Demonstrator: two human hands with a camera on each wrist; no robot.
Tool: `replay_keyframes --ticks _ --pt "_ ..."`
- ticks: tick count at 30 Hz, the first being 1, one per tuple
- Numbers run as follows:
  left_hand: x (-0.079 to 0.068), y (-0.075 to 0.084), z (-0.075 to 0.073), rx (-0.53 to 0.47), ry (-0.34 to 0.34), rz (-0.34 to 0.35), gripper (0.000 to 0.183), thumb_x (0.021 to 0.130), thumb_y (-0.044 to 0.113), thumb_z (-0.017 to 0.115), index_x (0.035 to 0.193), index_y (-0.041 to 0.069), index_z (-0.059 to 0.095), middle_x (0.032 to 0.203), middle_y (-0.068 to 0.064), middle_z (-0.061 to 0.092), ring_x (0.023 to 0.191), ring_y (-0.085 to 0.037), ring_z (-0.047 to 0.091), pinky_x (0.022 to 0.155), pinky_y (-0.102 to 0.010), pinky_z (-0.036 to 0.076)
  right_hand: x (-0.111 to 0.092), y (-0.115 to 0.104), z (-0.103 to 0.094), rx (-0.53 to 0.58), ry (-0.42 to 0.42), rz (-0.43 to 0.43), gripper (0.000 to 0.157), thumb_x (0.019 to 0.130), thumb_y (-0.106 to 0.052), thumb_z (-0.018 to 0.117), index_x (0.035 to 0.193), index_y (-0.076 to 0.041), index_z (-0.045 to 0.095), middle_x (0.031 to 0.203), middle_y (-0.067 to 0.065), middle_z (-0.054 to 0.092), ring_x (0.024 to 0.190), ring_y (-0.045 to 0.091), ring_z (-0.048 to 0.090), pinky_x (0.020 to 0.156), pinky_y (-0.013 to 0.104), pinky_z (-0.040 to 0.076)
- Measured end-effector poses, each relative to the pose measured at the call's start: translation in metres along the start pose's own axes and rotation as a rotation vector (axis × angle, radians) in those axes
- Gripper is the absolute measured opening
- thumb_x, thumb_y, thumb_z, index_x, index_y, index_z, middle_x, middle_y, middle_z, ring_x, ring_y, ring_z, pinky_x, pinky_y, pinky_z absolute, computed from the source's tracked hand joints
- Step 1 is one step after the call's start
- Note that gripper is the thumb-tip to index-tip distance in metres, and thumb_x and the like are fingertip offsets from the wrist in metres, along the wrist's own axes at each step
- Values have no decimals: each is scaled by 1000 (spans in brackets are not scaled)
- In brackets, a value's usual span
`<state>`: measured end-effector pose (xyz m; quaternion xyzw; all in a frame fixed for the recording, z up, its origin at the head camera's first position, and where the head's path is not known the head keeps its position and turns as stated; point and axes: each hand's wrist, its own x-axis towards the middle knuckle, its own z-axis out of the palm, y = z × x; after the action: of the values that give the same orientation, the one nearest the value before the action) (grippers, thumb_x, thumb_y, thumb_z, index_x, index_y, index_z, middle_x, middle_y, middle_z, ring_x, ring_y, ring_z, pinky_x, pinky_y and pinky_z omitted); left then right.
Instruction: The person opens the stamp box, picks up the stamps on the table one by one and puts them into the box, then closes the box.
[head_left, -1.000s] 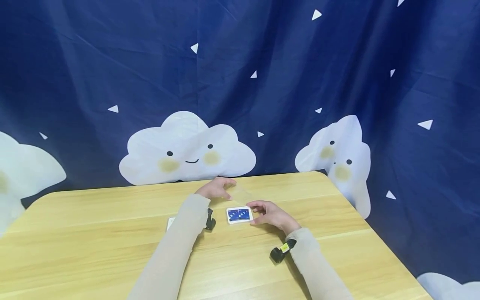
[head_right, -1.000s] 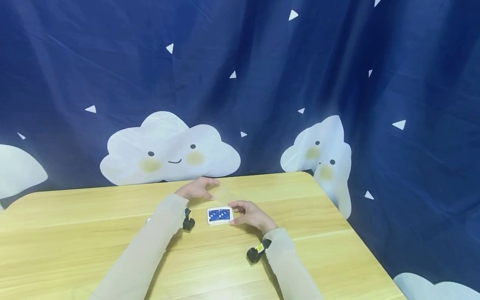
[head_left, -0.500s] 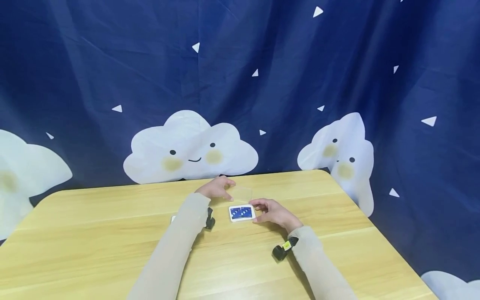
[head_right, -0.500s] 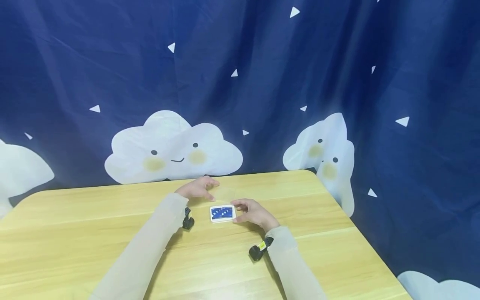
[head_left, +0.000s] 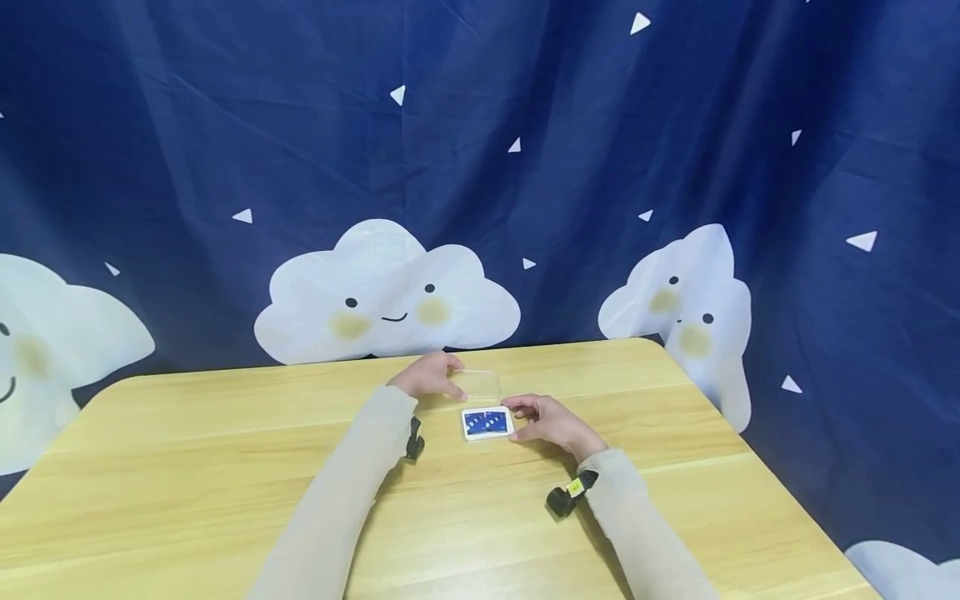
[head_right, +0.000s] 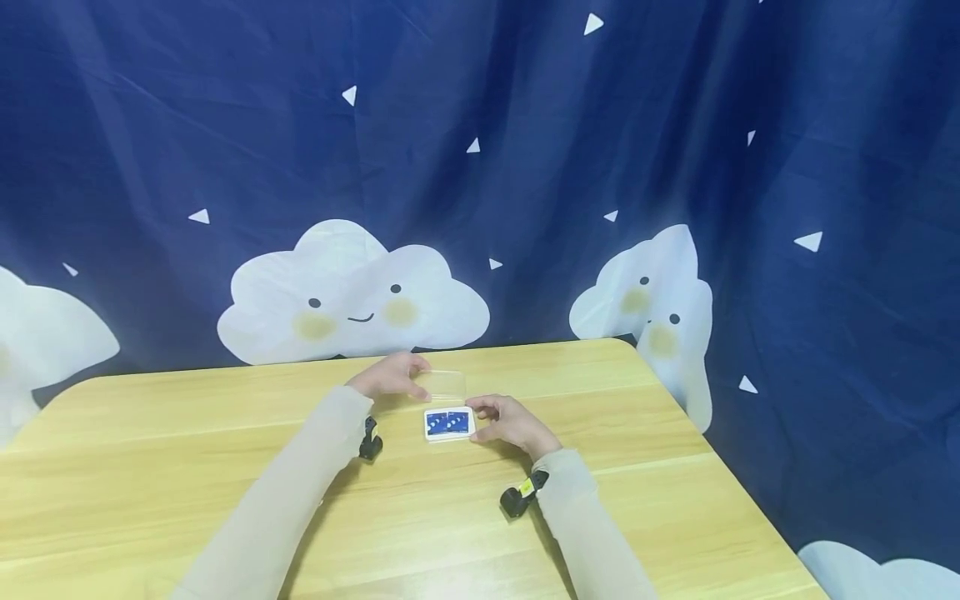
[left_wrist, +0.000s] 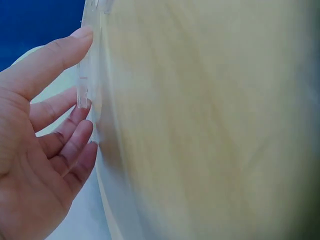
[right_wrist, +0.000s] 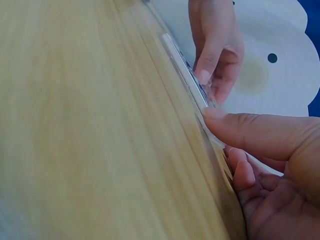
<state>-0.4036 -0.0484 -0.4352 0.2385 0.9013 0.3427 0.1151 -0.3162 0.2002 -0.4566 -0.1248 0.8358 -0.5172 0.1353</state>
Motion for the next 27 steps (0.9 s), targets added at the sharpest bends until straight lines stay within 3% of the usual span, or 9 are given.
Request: replay_keyframes --ticks 3,11,15,21,27 --pt "-7 2 -2 -21 9 -7 57 67 20 83 115 -2 61 112 -13 63 89 -20 55 93 -38 44 0 0 0 2 -3 -3 58 71 3 76 126 0 57 114 12 60 102 22 51 87 28 41" --pt "-21 8 -9 -4 42 28 62 70 25 81 119 -4 59 122 -17 59 111 -28 54 100 -42 41 -3 -3 1 11 -1 -21 58 71 5 75 125 5 55 111 15 59 101 25 50 85 27 41" --pt "-30 13 -12 -17 56 6 64 70 27 81 122 -3 57 124 -16 58 116 -28 52 101 -41 40 -2 -3 0 14 6 -21 58 71 4 76 126 4 55 112 15 58 101 24 50 84 26 41" --pt "-46 18 -11 -47 76 -7 66 70 28 81 124 -1 56 123 -13 59 114 -26 53 101 -41 40 -4 -4 0 25 -10 -36 59 72 5 74 127 7 53 116 20 57 104 27 49 86 27 41" --pt "-62 22 -7 -55 101 -24 66 69 27 82 123 -1 57 122 -12 59 112 -26 54 100 -41 42 -3 -1 -1 23 -12 -33 59 72 3 75 126 5 54 115 17 59 103 24 51 87 26 41"
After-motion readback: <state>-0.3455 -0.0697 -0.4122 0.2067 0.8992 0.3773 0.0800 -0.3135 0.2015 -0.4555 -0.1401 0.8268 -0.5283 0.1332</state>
